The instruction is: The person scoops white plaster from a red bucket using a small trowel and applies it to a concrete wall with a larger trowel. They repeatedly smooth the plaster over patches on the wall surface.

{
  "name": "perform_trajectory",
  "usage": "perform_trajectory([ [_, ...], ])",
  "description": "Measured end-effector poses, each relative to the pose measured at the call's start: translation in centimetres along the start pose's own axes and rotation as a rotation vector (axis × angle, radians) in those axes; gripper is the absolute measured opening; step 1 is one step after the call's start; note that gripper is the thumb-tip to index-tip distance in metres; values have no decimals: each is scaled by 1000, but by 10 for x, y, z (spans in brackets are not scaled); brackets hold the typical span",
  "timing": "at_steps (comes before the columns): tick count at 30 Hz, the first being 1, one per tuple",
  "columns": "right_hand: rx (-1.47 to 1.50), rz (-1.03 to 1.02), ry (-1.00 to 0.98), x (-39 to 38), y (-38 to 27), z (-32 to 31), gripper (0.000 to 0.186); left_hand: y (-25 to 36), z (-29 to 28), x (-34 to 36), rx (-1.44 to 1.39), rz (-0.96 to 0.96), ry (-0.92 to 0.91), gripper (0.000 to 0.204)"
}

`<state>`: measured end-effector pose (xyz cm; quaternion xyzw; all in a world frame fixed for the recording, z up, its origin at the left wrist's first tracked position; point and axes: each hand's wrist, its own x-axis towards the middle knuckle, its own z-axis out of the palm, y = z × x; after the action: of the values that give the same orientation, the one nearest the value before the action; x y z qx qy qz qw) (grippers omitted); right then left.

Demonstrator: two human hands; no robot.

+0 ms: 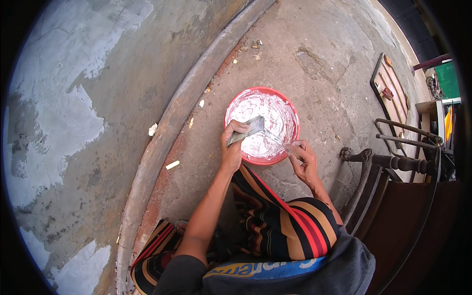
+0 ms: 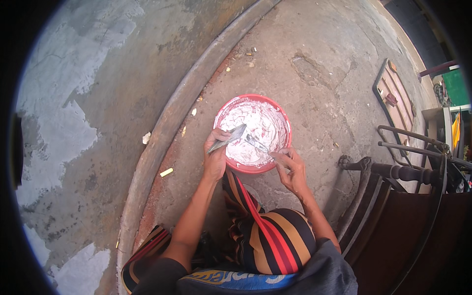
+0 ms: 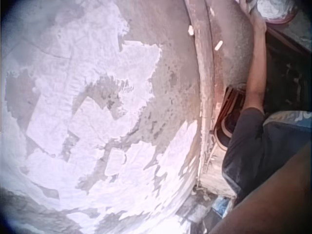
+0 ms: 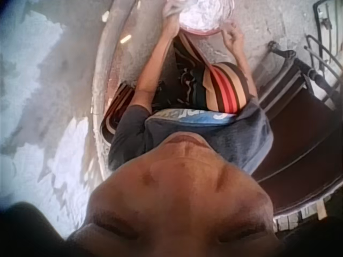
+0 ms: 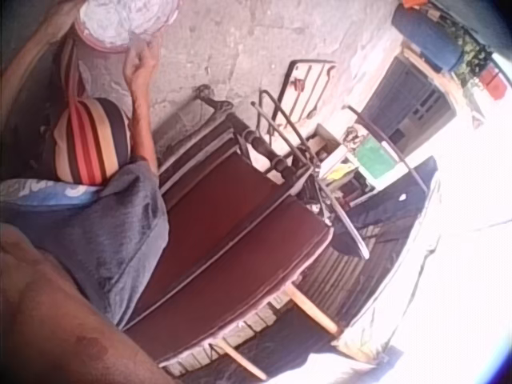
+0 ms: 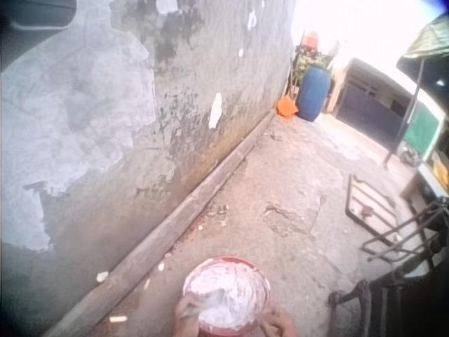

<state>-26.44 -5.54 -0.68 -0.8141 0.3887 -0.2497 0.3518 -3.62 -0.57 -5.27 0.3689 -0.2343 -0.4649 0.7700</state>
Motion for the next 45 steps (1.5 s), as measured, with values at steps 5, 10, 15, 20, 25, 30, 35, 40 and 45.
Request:
perform_trajectory([
  [5, 340, 286, 118, -5, 13, -4, 25, -1, 0, 0, 21, -17, -52, 20],
  [10, 1083, 496, 63, 20, -13, 1, 29, -2, 6, -5, -61, -43, -74, 17],
  [15, 1145, 496, 10, 18, -1, 24, 20, 1, 14, -5, -218, -81, -51, 16],
  [20, 1031, 544, -37, 0, 11, 22, 18, -3, -3, -5, -169, -96, 7, 16],
  [25, 969, 585, -51, -19, 15, 7, 18, 3, -3, 4, -176, -59, -38, 18],
  [30, 1291, 516, 26, 13, -9, -4, 22, -5, 2, 0, -139, -35, -73, 20],
  [35, 1636, 633, -75, 23, -1, 11, 23, -4, 17, -7, -147, -65, -12, 19],
  [40, 1431, 591, -43, 37, -17, 22, 22, -5, 16, -7, -116, -39, -42, 19],
  [45, 1082, 376, 22, 41, -16, 36, 17, -3, 23, -7, -153, -49, -14, 17],
])
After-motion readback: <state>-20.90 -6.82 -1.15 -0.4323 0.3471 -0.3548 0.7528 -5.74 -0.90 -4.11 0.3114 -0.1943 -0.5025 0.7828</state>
